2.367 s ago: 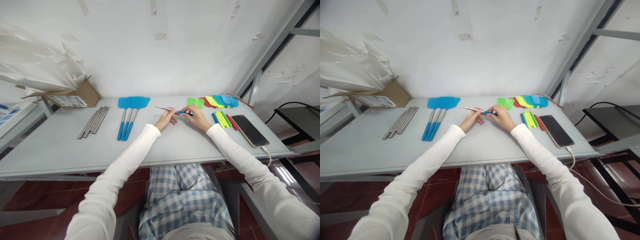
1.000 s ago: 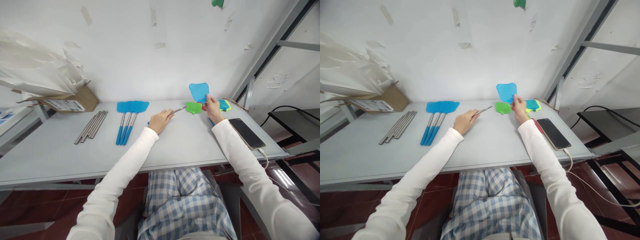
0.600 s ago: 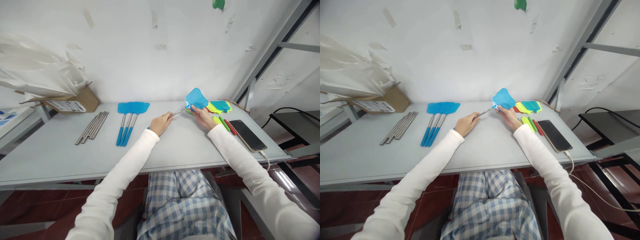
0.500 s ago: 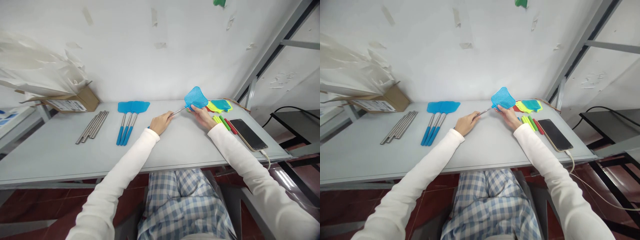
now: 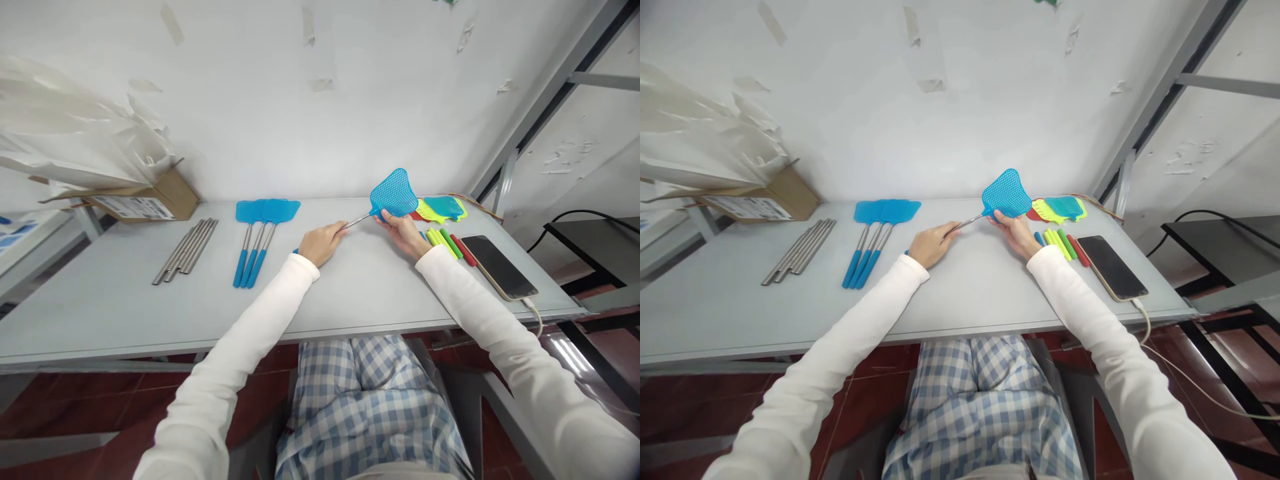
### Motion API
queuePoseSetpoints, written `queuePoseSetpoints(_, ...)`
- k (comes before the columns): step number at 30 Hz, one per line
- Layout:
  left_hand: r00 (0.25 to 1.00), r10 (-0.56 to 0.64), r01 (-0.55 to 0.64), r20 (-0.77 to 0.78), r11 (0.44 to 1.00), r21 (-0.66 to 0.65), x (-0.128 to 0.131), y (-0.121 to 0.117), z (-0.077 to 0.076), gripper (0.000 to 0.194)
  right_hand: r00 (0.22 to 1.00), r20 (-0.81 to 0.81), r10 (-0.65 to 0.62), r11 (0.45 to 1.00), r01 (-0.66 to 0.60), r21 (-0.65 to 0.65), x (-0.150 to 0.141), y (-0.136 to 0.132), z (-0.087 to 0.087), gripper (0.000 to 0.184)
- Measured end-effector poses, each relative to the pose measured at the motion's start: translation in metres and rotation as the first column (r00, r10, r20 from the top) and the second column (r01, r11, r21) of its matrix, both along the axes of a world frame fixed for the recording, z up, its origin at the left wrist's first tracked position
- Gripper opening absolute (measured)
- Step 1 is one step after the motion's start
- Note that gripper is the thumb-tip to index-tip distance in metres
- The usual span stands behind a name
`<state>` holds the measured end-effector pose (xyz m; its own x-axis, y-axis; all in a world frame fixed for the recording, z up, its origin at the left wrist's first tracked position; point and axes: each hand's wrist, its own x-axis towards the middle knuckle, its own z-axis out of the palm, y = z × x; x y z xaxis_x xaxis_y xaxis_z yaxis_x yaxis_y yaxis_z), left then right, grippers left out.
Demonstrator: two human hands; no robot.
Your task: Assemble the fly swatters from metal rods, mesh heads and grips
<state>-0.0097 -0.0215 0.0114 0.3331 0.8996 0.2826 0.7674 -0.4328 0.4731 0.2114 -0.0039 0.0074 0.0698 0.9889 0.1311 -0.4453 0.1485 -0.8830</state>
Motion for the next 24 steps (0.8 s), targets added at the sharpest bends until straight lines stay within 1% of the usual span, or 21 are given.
queuePoseSetpoints(2, 0.998, 0.008, -0.007, 0.07, 1.0, -0.014, 0.001, -0.001, 0.0, 0.036, 1.0, -0.005, 0.011, 1.0, -0.011, -0.008, -0.002, -0.001, -0.001, 0.043)
queuePoseSetpoints(4, 0.995, 0.01, -0.008, 0.099, 1.0, -0.023, 0.002, -0.002, 0.0, 0.036, 1.0, 0.003, 0.02, 1.0, -0.02, -0.017, -0.005, -0.003, -0.002, 0.04)
queuePoseSetpoints(11, 0.994, -0.008, 0.009, 0.105, 1.0, -0.01, 0.003, -0.006, 0.004, 0.035, 0.999, -0.015, 0.035, 0.999, -0.035, -0.037, -0.01, -0.008, -0.004, 0.038)
queuePoseSetpoints(15, 0.997, -0.002, 0.003, 0.082, 1.0, -0.009, 0.003, -0.008, 0.005, 0.037, 0.999, 0.021, 0.041, 0.997, -0.039, -0.063, -0.011, -0.011, -0.004, 0.037)
queuePoseSetpoints(18, 0.992, 0.01, -0.007, 0.129, 1.0, -0.024, 0.004, -0.009, 0.006, 0.035, 0.999, 0.021, 0.046, 0.996, -0.044, -0.073, -0.012, -0.013, -0.003, 0.038)
queuePoseSetpoints(21, 0.988, 0.02, -0.016, 0.155, 1.0, -0.023, 0.004, -0.01, 0.009, 0.034, 0.998, 0.009, 0.066, 0.996, -0.066, -0.062, -0.011, -0.013, -0.002, 0.038)
queuePoseSetpoints(24, 0.992, 0.038, -0.039, 0.119, 0.999, 0.003, 0.005, -0.011, 0.014, 0.038, 0.996, 0.029, 0.088, 0.996, -0.087, -0.032, -0.012, -0.011, 0.001, 0.035)
